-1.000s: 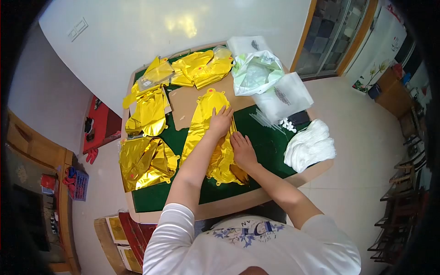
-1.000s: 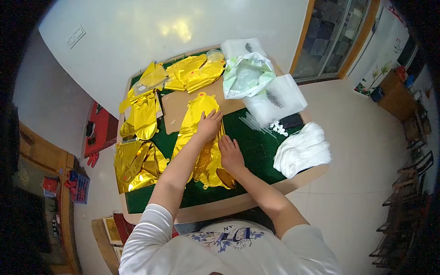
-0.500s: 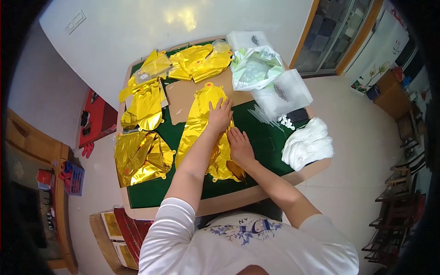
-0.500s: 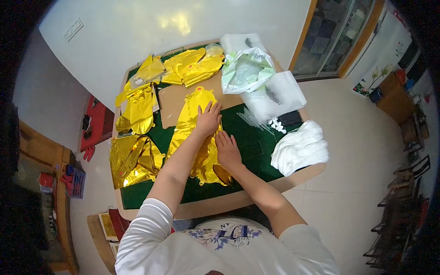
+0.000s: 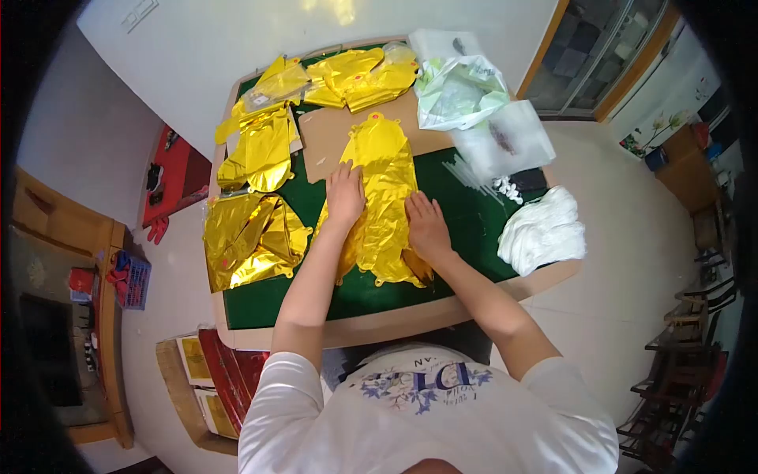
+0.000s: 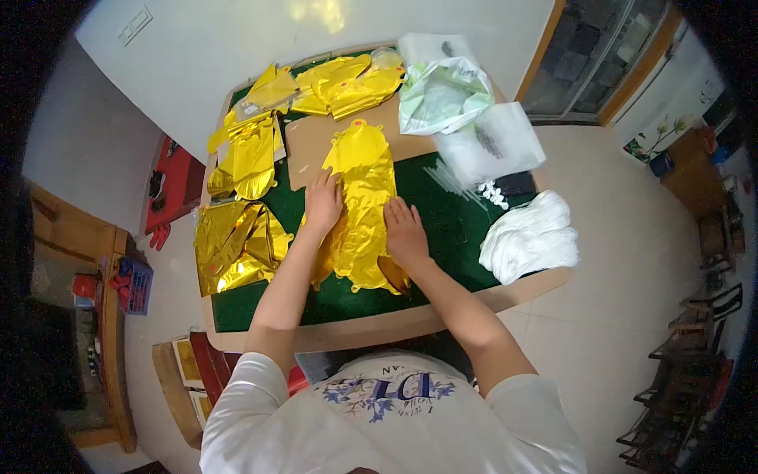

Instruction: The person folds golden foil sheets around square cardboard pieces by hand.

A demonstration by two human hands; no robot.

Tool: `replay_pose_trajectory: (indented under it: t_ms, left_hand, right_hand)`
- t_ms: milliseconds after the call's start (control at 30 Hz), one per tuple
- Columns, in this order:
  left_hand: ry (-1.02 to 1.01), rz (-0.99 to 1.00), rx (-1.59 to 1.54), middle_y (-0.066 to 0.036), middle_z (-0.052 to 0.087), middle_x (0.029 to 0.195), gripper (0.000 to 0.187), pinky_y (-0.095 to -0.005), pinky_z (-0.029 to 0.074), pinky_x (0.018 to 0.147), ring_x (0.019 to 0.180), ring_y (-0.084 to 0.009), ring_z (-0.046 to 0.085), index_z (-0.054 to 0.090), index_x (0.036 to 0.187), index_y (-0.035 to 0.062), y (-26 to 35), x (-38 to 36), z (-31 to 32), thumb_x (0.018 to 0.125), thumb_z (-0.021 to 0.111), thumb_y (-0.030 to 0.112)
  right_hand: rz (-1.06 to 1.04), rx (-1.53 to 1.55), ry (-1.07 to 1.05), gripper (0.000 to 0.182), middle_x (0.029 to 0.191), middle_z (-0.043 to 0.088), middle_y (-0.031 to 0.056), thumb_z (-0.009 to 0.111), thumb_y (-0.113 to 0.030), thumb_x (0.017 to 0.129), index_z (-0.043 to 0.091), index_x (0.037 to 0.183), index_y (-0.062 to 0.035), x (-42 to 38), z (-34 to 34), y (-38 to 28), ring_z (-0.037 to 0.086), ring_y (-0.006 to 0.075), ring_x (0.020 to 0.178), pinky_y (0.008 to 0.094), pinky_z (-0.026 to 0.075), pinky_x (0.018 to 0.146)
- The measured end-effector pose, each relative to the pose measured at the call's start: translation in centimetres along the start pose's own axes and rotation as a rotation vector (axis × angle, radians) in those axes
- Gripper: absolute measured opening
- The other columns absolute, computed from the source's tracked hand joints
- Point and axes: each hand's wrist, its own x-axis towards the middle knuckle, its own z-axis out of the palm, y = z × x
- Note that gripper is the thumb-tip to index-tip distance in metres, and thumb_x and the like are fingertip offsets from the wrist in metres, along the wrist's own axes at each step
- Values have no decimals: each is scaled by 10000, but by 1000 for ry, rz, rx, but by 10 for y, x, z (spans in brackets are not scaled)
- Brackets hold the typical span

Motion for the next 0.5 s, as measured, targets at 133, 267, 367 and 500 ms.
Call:
replay_pose_trajectory:
  t_ms: [133,267,367,500]
  left_hand:
    - [115,-209,-33,-173,568,1173,355,-437,426,919,1105,-354,509,589,1146,16,-7,-32,-36,809,642,115]
    - [-115,-556,88,-173,574,1144,413,-457,440,903,1099,-360,515,586,1120,0,-16,-51,-65,811,682,256]
    - [-350,-781,31,-174,568,1161,487,-478,447,906,1105,-358,521,586,1111,-7,-10,-52,-74,804,700,353]
    - [-440,-708,151,-184,553,1180,432,-468,451,931,1094,-378,531,592,1046,10,-8,-49,-73,801,711,345]
  right_hand:
    - [11,-14,-71,464,1464,392,141,418,-107,917,425,1372,-17,0,-5,-3,316,263,1393,439,215,1150]
    - [39,-31,-144,469,1493,358,132,393,-109,938,395,1398,-12,1,-7,-4,281,247,1413,432,193,1163]
    - [39,-35,-141,469,1497,354,128,402,-109,938,395,1398,-18,2,-7,-4,279,243,1415,430,194,1164]
    - [45,-36,-145,474,1493,358,130,417,-107,930,399,1395,-18,3,-9,-5,282,245,1413,428,193,1164]
